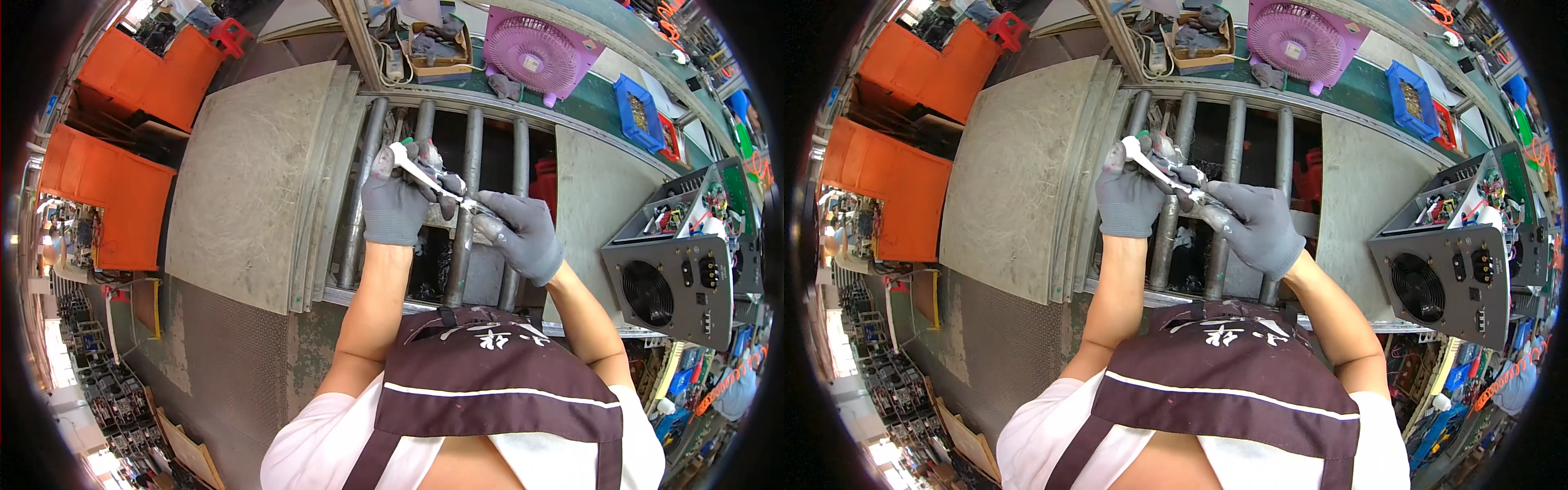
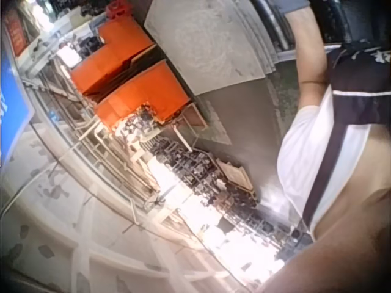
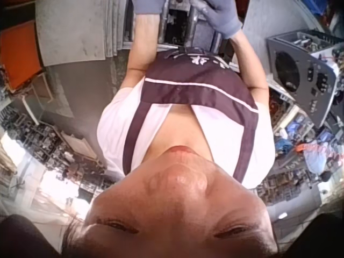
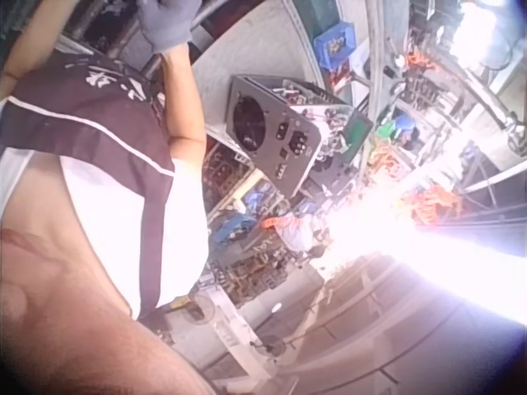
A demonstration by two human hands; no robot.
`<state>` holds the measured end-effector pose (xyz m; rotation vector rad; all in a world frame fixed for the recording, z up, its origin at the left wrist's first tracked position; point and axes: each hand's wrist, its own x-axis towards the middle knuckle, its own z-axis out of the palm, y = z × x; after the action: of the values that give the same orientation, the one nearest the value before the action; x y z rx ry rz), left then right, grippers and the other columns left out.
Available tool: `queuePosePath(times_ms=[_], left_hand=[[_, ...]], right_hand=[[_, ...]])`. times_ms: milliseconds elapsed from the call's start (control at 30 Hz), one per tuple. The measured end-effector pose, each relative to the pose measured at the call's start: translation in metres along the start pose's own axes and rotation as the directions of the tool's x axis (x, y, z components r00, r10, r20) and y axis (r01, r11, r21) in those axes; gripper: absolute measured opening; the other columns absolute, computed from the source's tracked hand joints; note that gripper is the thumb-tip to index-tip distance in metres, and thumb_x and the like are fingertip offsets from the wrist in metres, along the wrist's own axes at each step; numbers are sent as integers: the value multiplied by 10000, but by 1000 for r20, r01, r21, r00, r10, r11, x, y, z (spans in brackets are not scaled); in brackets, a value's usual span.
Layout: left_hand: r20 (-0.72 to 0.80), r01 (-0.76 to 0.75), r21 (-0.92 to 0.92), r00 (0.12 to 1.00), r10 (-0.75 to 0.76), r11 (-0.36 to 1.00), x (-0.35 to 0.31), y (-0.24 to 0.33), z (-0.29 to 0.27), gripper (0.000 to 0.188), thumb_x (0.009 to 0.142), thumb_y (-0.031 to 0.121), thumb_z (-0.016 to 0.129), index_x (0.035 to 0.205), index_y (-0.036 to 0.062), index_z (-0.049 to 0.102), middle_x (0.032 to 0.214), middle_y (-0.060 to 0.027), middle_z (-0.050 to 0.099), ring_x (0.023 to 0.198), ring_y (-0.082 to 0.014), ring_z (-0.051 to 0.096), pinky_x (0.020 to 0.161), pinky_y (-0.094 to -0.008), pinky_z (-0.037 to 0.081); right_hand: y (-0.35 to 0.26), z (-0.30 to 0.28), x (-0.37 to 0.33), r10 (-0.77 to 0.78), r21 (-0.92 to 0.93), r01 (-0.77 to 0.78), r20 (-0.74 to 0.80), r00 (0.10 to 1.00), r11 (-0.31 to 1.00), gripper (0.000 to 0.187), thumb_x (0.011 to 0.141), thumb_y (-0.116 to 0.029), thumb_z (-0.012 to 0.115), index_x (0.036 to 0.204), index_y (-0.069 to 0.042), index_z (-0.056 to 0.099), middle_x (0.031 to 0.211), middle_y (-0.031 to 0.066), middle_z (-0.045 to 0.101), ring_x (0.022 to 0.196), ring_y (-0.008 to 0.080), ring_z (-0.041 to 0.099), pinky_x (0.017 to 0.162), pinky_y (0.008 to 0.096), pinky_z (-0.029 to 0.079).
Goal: The person cleans a small white plastic component using a white cloth and a green-handled tool. They wipe the component thoroughly, then use the tool to scrape or clean specific areas before wiping it again. The task takes place at a workbench in a workshop environment.
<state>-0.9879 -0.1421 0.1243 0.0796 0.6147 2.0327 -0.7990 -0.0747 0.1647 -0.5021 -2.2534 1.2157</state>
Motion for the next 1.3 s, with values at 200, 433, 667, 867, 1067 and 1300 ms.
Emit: queuePosePath(times_ms=[200, 433, 667, 867, 1067, 1300], left_hand=[[59, 120, -122, 992, -113, 985, 9, 8, -30, 384, 888, 308, 577, 995, -61, 588, 972, -195, 618, 820, -267, 587, 715, -382, 501], [-27, 70, 2, 997, -70, 998, 10, 10, -26, 424, 879, 329, 596, 998, -78, 591, 1017, -222, 630, 898, -309, 623, 810, -438, 525], [24, 216, -155, 976, -215, 964, 16, 9, -30, 415, 893, 349, 564, 985, -54, 608, 1046, -246, 601, 948, -350, 599, 866, -534, 486], [-93, 193, -128, 974, -206, 973, 15, 5, -29, 406, 903, 356, 542, 999, -36, 577, 1057, -257, 587, 966, -372, 598, 870, -589, 468], [-8, 292, -219, 954, -301, 931, 9, 8, -20, 389, 900, 353, 535, 1006, -20, 567, 1064, -243, 591, 960, -368, 608, 926, -605, 431], [-134, 270, -319, 936, -326, 908, -2, 4, -7, 422, 905, 392, 500, 1005, -13, 564, 1034, -218, 594, 984, -353, 582, 946, -569, 418]], right_hand=[[0, -6, 4, -162, -214, 162, 18, 987, 963, 288, 780, -157, 681, 1010, 9, 636, 722, 161, 604, 623, 316, 600, 552, 371, 459], [-5, -13, 9, -144, -275, 150, 42, 989, 950, 227, 776, -187, 676, 957, -54, 647, 725, 150, 616, 664, 339, 613, 579, 413, 477], [-5, -19, 13, -66, -158, 73, 49, 997, 985, 220, 782, -160, 653, 958, -27, 657, 766, 171, 636, 707, 356, 626, 619, 398, 495], [2, -20, 15, 55, 9, -56, 136, 989, 998, 268, 815, -178, 642, 995, 20, 657, 770, 171, 635, 648, 240, 620, 627, 318, 480], [8, -18, 10, 79, 180, -95, 93, 993, 979, 285, 835, -206, 627, 995, 28, 650, 754, 119, 661, 671, 178, 623, 660, 319, 496], [-8, -12, 2, 180, 134, -186, 57, 982, 973, 302, 846, -189, 616, 1040, 42, 634, 777, 129, 640, 705, 180, 610, 635, 299, 466]])
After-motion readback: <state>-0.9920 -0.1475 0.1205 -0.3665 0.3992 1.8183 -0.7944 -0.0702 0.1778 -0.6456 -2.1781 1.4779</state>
